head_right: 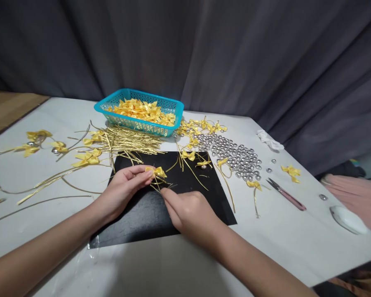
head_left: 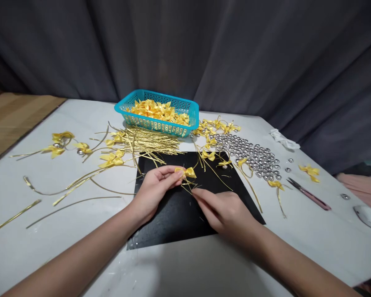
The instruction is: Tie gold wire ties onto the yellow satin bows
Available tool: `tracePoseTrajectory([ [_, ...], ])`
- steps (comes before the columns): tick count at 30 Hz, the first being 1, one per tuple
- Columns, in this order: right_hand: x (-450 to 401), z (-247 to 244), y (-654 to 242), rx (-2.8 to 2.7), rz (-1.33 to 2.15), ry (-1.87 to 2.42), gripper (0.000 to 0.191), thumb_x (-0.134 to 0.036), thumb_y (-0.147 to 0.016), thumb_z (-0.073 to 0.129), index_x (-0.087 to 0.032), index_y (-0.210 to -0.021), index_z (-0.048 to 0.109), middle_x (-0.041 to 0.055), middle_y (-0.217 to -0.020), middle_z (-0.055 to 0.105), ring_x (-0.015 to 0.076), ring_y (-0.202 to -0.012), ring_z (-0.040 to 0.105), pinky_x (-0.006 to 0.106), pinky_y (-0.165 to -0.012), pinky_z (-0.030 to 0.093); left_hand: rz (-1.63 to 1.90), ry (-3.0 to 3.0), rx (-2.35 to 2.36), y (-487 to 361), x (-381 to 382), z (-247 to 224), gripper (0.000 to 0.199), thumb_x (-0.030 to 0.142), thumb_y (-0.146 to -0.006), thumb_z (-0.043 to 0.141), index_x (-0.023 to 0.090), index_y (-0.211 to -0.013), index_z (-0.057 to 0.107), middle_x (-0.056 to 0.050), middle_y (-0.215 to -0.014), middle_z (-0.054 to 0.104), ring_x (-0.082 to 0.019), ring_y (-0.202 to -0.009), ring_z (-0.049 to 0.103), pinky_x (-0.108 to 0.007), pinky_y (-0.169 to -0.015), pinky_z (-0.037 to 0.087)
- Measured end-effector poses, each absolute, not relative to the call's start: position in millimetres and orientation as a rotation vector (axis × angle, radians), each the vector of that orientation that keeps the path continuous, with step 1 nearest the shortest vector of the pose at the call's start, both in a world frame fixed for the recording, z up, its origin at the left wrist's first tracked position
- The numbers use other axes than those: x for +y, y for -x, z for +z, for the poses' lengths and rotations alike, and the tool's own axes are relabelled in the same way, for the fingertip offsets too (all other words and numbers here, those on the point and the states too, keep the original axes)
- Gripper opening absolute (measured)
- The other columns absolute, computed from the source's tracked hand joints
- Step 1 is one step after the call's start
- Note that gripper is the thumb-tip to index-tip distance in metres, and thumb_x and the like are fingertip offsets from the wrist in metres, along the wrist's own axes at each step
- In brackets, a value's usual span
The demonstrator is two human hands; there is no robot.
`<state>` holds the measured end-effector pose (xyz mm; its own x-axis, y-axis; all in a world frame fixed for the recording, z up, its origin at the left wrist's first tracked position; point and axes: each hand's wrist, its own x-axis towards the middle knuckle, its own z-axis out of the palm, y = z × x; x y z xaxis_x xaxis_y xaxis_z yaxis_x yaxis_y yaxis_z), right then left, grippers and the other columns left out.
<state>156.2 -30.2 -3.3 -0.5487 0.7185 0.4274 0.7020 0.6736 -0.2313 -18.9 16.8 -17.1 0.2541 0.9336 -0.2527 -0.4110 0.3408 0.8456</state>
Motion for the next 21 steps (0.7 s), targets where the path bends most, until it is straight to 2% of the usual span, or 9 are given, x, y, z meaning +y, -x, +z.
tracePoseTrajectory([
  [4,-30.6,-1.8,-156.1,-2.518,-0.216,0.969,0.029,-0.009,-0.09,0.034,-0.005,-0.092,0.062,-0.0015,-0.045,0.053,0.0091,-0.036,0.043,0.024,-0.042,0.028,1.041,-0.767,0.869,18.0,15.3,-16.9,0.016,0.025,-0.064,0.078,0.015,-0.076,0.073,0.0,-0.071,0.068,-0.005,-0.065,0.056,-0.014,-0.066,0.044],
  [13,-29.7,-0.6,-155.8,-2.522,-0.215,0.985,0.028,-0.008,-0.088,0.034,-0.011,-0.081,0.061,-0.0029,-0.043,0.049,0.0081,-0.035,0.04,0.024,-0.042,0.027,1.057,-0.761,0.909,18.7,13.5,-11.1,0.017,0.026,-0.059,0.079,0.014,-0.068,0.07,0.001,-0.065,0.065,-0.007,-0.059,0.053,-0.018,-0.059,0.043],
  [21,-33.8,-0.3,-157.0,-2.61,-0.281,0.909,0.025,-0.005,-0.084,0.038,-0.006,-0.092,0.062,-0.0024,-0.044,0.052,0.01,-0.037,0.042,0.027,-0.04,0.029,1.066,-0.833,0.932,17.8,11.0,-11.1,0.019,0.027,-0.06,0.077,0.013,-0.069,0.069,-0.001,-0.067,0.065,-0.009,-0.059,0.053,-0.021,-0.061,0.043],
])
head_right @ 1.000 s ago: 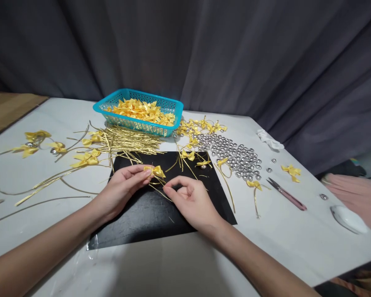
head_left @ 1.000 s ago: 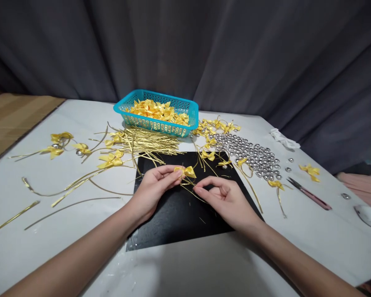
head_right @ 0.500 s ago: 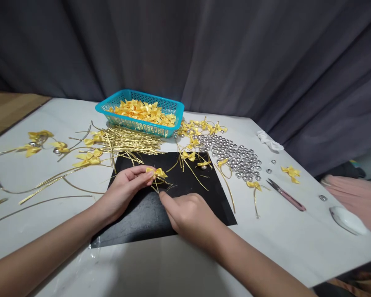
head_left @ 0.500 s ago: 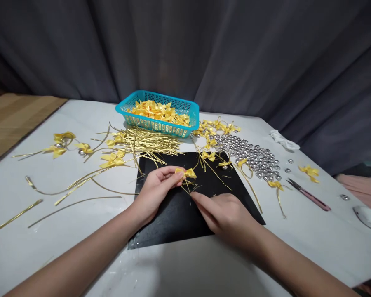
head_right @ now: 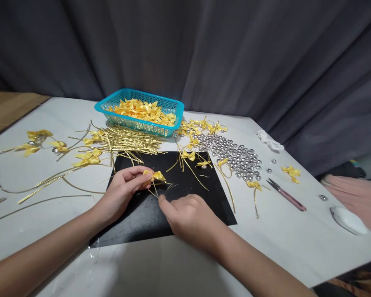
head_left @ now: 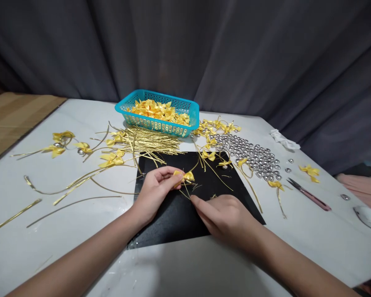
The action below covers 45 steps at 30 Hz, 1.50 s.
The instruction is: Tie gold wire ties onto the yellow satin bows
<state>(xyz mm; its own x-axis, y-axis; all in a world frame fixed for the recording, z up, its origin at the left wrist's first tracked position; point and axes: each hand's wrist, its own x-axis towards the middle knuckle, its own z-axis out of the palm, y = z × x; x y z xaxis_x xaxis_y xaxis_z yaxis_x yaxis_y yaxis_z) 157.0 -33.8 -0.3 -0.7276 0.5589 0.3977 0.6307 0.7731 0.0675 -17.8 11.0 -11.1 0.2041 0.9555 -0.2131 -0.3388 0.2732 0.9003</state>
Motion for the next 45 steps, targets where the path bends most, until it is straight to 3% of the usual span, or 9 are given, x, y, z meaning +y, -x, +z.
tracePoseTrajectory([
  [6,-32.1,5.3,-158.8,-2.578,-0.336,0.809,0.023,-0.005,-0.086,0.039,-0.005,-0.093,0.061,-0.0032,-0.044,0.051,0.0092,-0.037,0.042,0.026,-0.042,0.03,1.066,-0.96,1.034,15.2,10.8,-7.5,0.017,0.029,-0.065,0.073,0.014,-0.07,0.067,-0.001,-0.066,0.063,-0.011,-0.061,0.054,-0.023,-0.063,0.044],
  [10,-24.0,20.0,-162.3,-2.515,-0.375,0.928,0.02,-0.012,-0.09,0.042,-0.012,-0.089,0.062,-0.0042,-0.044,0.052,0.0072,-0.037,0.042,0.023,-0.042,0.029,1.002,-1.128,1.076,12.9,10.4,-6.5,0.013,0.027,-0.069,0.068,0.015,-0.067,0.065,-0.001,-0.064,0.062,-0.013,-0.061,0.054,-0.024,-0.063,0.043],
  [14,-8.4,33.5,-162.1,-2.456,-0.258,1.038,0.017,-0.019,-0.091,0.046,-0.016,-0.087,0.063,-0.0046,-0.048,0.055,0.005,-0.038,0.044,0.019,-0.043,0.029,0.946,-1.242,1.057,12.1,8.5,-8.3,0.011,0.026,-0.071,0.064,0.015,-0.07,0.066,-0.003,-0.068,0.064,-0.014,-0.064,0.054,-0.024,-0.062,0.043],
  [22,27.9,35.0,-151.1,-2.348,0.158,1.325,0.014,-0.022,-0.082,0.056,-0.014,-0.077,0.067,-0.0069,-0.041,0.041,0.0046,-0.037,0.031,0.017,-0.044,0.025,0.942,-1.263,1.018,13.3,9.4,-9.0,0.011,0.026,-0.07,0.065,0.015,-0.07,0.067,-0.002,-0.066,0.064,-0.014,-0.062,0.054,-0.024,-0.059,0.041],
  [27,20.6,30.9,-155.1,-2.286,0.051,1.339,0.016,-0.018,-0.083,0.053,-0.014,-0.08,0.068,-0.0059,-0.041,0.043,0.0046,-0.035,0.029,0.018,-0.042,0.025,1.034,-1.056,1.023,15.3,13.7,-11.5,0.014,0.029,-0.068,0.07,0.015,-0.072,0.067,-0.002,-0.069,0.066,-0.013,-0.063,0.055,-0.024,-0.064,0.044],
  [35,-17.8,22.8,-146.9,-2.242,0.07,1.192,0.018,-0.015,-0.087,0.05,-0.013,-0.092,0.067,0.0002,-0.059,0.066,0.0054,-0.038,0.048,0.018,-0.041,0.034,1.048,-1.015,0.984,16.7,14.2,-13.5,0.02,0.032,-0.068,0.072,0.014,-0.076,0.069,-0.004,-0.076,0.068,-0.013,-0.069,0.057,-0.024,-0.069,0.045],
  [39,-22.0,5.8,-140.9,-2.216,0.134,1.184,0.019,-0.017,-0.089,0.048,-0.014,-0.094,0.067,0.0013,-0.066,0.07,0.0063,-0.043,0.054,0.017,-0.043,0.039,1.083,-0.958,0.986,17.0,13.5,-13.3,0.021,0.032,-0.066,0.075,0.014,-0.076,0.07,-0.003,-0.076,0.068,-0.013,-0.07,0.058,-0.024,-0.07,0.046],
  [45,-21.1,-14.1,-143.8,-2.352,-0.181,1.046,0.024,-0.014,-0.091,0.043,-0.008,-0.096,0.066,0.0028,-0.06,0.067,0.0084,-0.042,0.055,0.02,-0.045,0.041,1.094,-0.815,0.959,16.3,12.6,-11.7,0.021,0.029,-0.062,0.078,0.014,-0.076,0.071,-0.001,-0.073,0.068,-0.01,-0.066,0.056,-0.023,-0.069,0.046],
])
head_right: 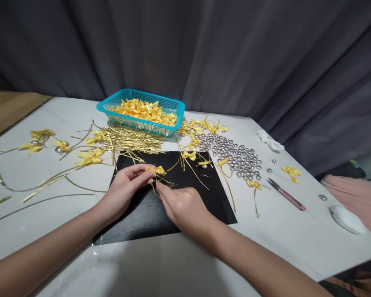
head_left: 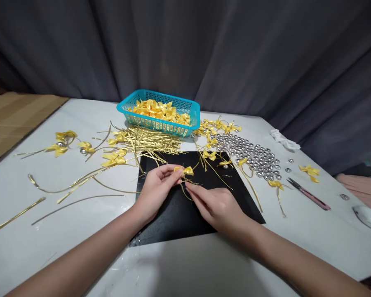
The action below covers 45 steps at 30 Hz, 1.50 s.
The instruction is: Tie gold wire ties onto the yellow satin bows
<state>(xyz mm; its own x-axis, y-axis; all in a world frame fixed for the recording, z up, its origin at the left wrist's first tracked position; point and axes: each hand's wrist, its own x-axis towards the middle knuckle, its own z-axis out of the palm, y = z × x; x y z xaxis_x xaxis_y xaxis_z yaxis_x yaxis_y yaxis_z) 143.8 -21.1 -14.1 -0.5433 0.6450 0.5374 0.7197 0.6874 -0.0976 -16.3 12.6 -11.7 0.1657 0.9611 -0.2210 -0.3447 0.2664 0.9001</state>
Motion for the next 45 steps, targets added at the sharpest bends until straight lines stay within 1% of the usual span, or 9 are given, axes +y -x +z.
tracePoseTrajectory([
  [5,-18.3,-12.9,-146.0,-2.425,-0.385,0.925,0.026,-0.008,-0.089,0.041,-0.003,-0.095,0.066,-0.0009,-0.046,0.057,0.008,-0.035,0.047,0.023,-0.039,0.033,1.101,-0.762,0.956,16.9,12.9,-12.7,0.023,0.029,-0.061,0.079,0.014,-0.077,0.072,-0.001,-0.074,0.067,-0.008,-0.065,0.055,-0.021,-0.068,0.045],
  [20,-17.9,-16.4,-145.7,-2.449,-0.423,0.779,0.025,-0.005,-0.089,0.039,0.002,-0.098,0.061,-0.0018,-0.044,0.054,0.0074,-0.035,0.044,0.024,-0.038,0.029,1.103,-0.78,0.935,16.6,12.1,-14.4,0.022,0.028,-0.062,0.078,0.013,-0.077,0.071,0.0,-0.074,0.066,-0.008,-0.065,0.054,-0.02,-0.067,0.045],
  [25,-19.1,-22.1,-144.1,-2.445,-0.394,0.799,0.026,-0.006,-0.09,0.038,-0.001,-0.097,0.062,-0.0024,-0.043,0.053,0.0078,-0.034,0.042,0.024,-0.037,0.029,1.099,-0.8,0.947,16.8,12.5,-15.1,0.021,0.028,-0.063,0.077,0.013,-0.077,0.07,0.0,-0.073,0.065,-0.009,-0.065,0.054,-0.02,-0.065,0.045],
  [29,-19.8,-12.8,-141.8,-2.33,0.02,0.922,0.017,-0.013,-0.087,0.049,-0.01,-0.092,0.065,0.001,-0.057,0.063,0.0078,-0.043,0.051,0.02,-0.042,0.036,1.108,-0.881,0.964,16.6,12.8,-14.8,0.02,0.029,-0.065,0.075,0.013,-0.076,0.068,-0.001,-0.072,0.064,-0.01,-0.065,0.055,-0.022,-0.066,0.045],
  [31,-16.8,-1.0,-142.0,-2.127,0.22,1.081,0.013,-0.019,-0.084,0.056,-0.013,-0.091,0.065,0.0006,-0.061,0.062,0.0063,-0.043,0.047,0.018,-0.043,0.036,1.109,-0.923,0.965,16.3,12.9,-14.6,0.019,0.029,-0.066,0.074,0.013,-0.076,0.068,-0.001,-0.072,0.065,-0.011,-0.066,0.055,-0.023,-0.067,0.045],
  [34,-5.8,17.3,-143.6,-1.801,0.339,1.376,0.019,-0.028,-0.08,0.061,-0.013,-0.09,0.064,-0.0046,-0.05,0.046,0.0052,-0.039,0.033,0.019,-0.039,0.026,1.108,-0.94,0.972,16.2,13.4,-14.8,0.019,0.03,-0.067,0.072,0.014,-0.075,0.068,-0.002,-0.073,0.065,-0.012,-0.067,0.055,-0.024,-0.069,0.045],
  [37,8.1,26.6,-142.5,-1.685,0.743,1.576,0.025,-0.037,-0.076,0.063,-0.013,-0.082,0.064,-0.0071,-0.044,0.035,0.0054,-0.039,0.028,0.019,-0.038,0.02,1.114,-0.968,0.981,16.7,14.0,-15.7,0.019,0.031,-0.068,0.072,0.014,-0.077,0.068,-0.002,-0.074,0.064,-0.012,-0.067,0.054,-0.025,-0.069,0.044],
  [40,16.8,26.0,-137.1,-1.592,1.105,1.624,0.034,-0.044,-0.068,0.069,-0.012,-0.079,0.064,-0.0042,-0.052,0.046,0.0043,-0.04,0.03,0.019,-0.036,0.019,1.12,-1.006,0.985,17.4,14.3,-17.0,0.02,0.032,-0.068,0.071,0.014,-0.077,0.068,-0.002,-0.073,0.064,-0.012,-0.067,0.054,-0.025,-0.068,0.044],
  [45,20.3,21.8,-128.0,-1.44,1.236,1.525,0.036,-0.047,-0.066,0.069,-0.013,-0.074,0.064,-0.003,-0.06,0.052,0.0029,-0.041,0.032,0.018,-0.036,0.022,1.13,-1.059,1.01,17.7,13.9,-18.5,0.021,0.033,-0.07,0.069,0.014,-0.079,0.068,-0.003,-0.073,0.064,-0.014,-0.068,0.055,-0.026,-0.068,0.044],
])
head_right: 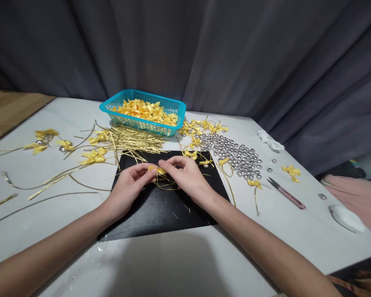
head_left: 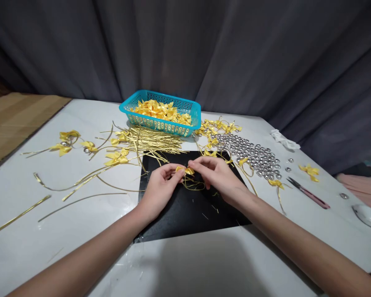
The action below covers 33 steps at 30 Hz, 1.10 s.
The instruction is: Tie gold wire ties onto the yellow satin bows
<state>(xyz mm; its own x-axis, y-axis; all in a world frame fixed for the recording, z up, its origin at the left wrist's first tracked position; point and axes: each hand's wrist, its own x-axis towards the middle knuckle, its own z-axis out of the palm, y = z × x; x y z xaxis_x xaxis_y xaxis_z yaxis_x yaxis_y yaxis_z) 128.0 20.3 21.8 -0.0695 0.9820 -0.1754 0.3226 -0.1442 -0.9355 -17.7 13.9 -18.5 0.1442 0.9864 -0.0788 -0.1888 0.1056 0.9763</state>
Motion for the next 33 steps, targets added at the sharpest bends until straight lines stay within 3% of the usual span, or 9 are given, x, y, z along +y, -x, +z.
tracePoseTrajectory([
  [6,24.3,21.9,-122.5,-1.463,1.235,1.486,0.028,-0.035,-0.06,0.075,-0.012,-0.069,0.063,-0.0051,-0.053,0.049,0.0017,-0.04,0.029,0.017,-0.036,0.02,1.139,-1.105,1.05,17.3,13.2,-18.1,0.019,0.032,-0.071,0.067,0.014,-0.077,0.067,-0.002,-0.07,0.063,-0.014,-0.067,0.055,-0.025,-0.066,0.044],
  [11,21.4,23.5,-117.7,-1.525,1.145,1.563,0.012,-0.024,-0.074,0.064,-0.012,-0.075,0.061,-0.0085,-0.044,0.036,0.002,-0.038,0.022,0.016,-0.036,0.013,1.153,-1.129,1.077,16.3,12.8,-16.4,0.017,0.031,-0.072,0.066,0.014,-0.076,0.067,-0.001,-0.069,0.062,-0.013,-0.066,0.054,-0.024,-0.064,0.044],
  [15,18.5,24.5,-115.1,-1.516,1.133,1.652,0.012,-0.024,-0.08,0.058,-0.013,-0.081,0.06,-0.0079,-0.043,0.037,0.0037,-0.036,0.028,0.017,-0.035,0.017,1.174,-1.115,1.086,15.4,11.8,-15.0,0.015,0.029,-0.072,0.066,0.014,-0.075,0.066,-0.002,-0.07,0.063,-0.014,-0.068,0.055,-0.024,-0.063,0.044],
  [20,20.0,16.6,-116.1,-1.464,1.16,1.514,0.013,-0.025,-0.076,0.061,-0.012,-0.078,0.06,-0.0092,-0.042,0.033,0.0029,-0.038,0.022,0.017,-0.038,0.014,1.159,-1.093,1.074,15.8,12.6,-14.6,0.016,0.029,-0.071,0.067,0.014,-0.075,0.066,-0.002,-0.07,0.064,-0.014,-0.068,0.055,-0.025,-0.066,0.045],
  [26,24.7,12.7,-111.3,-1.349,1.279,1.396,0.027,-0.035,-0.068,0.068,-0.012,-0.076,0.056,-0.0096,-0.047,0.037,0.0018,-0.039,0.024,0.017,-0.037,0.014,1.159,-1.095,1.054,17.4,15.0,-16.7,0.017,0.029,-0.072,0.067,0.013,-0.077,0.067,-0.002,-0.072,0.064,-0.013,-0.068,0.055,-0.025,-0.068,0.044],
  [33,25.7,18.7,-112.9,-1.356,1.334,1.472,0.026,-0.035,-0.069,0.067,-0.013,-0.08,0.059,-0.0037,-0.064,0.052,0.0009,-0.037,0.031,0.017,-0.033,0.019,1.167,-1.081,1.055,17.7,14.0,-15.8,0.016,0.028,-0.073,0.066,0.014,-0.079,0.067,-0.001,-0.072,0.063,-0.013,-0.069,0.054,-0.024,-0.068,0.043],
])
